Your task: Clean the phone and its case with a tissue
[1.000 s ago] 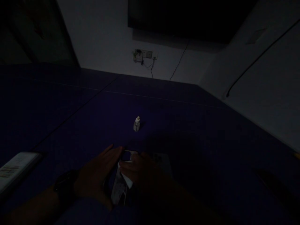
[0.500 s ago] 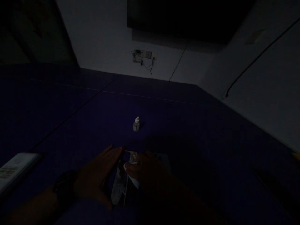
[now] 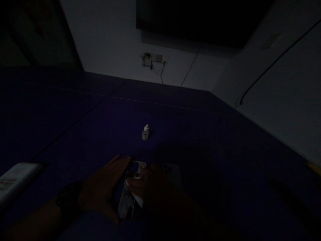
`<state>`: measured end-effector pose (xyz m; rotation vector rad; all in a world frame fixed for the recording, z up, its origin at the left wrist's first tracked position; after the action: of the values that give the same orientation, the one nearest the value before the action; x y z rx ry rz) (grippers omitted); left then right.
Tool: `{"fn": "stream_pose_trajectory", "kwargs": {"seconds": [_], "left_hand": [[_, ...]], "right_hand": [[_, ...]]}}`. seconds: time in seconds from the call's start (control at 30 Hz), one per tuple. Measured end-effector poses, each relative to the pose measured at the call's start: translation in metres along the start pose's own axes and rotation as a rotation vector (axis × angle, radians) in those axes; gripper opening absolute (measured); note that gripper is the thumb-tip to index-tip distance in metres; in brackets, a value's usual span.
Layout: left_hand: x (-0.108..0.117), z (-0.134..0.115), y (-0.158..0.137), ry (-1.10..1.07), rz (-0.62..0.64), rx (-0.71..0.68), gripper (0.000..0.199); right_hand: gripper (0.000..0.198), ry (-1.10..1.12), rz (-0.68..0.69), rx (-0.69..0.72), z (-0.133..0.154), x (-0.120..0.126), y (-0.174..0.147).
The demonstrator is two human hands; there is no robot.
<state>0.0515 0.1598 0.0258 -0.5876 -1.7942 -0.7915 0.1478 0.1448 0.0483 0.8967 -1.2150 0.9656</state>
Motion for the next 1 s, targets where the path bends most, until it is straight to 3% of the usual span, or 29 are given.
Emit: {"fn": "stream_pose_trajectory", "kwargs": {"seconds": [0.1,0.23,0.4,0.57,0.77,0.93,1.0], "left_hand": [[0.001,0.000,0.000,0.009,0.008,0.008,0.152],[0.001,0.000,0.002,0.019,0.021,0.010,0.152],[0.001,0.000,0.003,0.018,0.014,0.002,0.152],[0.001,-0.001,0.001,0.019,0.019,0.009,0.153],[0.000,0.001,0.000,0.014,0.034,0.015,0.154],[-0.001,0.002,0.000,0.019,0.013,0.015,0.155],[-0.001,0.001,0.000,0.026,0.008,0.009,0.154]], "right_hand": [[0.034,-0.001,-0.001,-0.024,-0.002,0.008,0.000],[0.040,0.069,0.032,-0.092,-0.021,0.020,-0.022],[0.047,0.095,0.047,-0.086,-0.032,0.006,-0.048],[0.058,0.051,0.031,-0.094,-0.023,-0.018,-0.037],[0.045,0.076,-0.044,-0.147,-0.030,-0.002,-0.034],[0.042,0.147,-0.063,-0.030,-0.015,-0.010,-0.035],[0.045,0.129,-0.059,-0.096,-0.019,-0.010,-0.033]]}}
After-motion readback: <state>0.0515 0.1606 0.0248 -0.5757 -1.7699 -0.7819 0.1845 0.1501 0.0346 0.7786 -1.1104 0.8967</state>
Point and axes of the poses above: each hand's wrist, its own y-axis towards the middle knuckle, its own x-axis out of the back of the hand, z = x × y, the point moved 10 cm from there along y, towards the middle knuckle, and after that the axes turned 9 degrees about y, right-handed, at the moved point
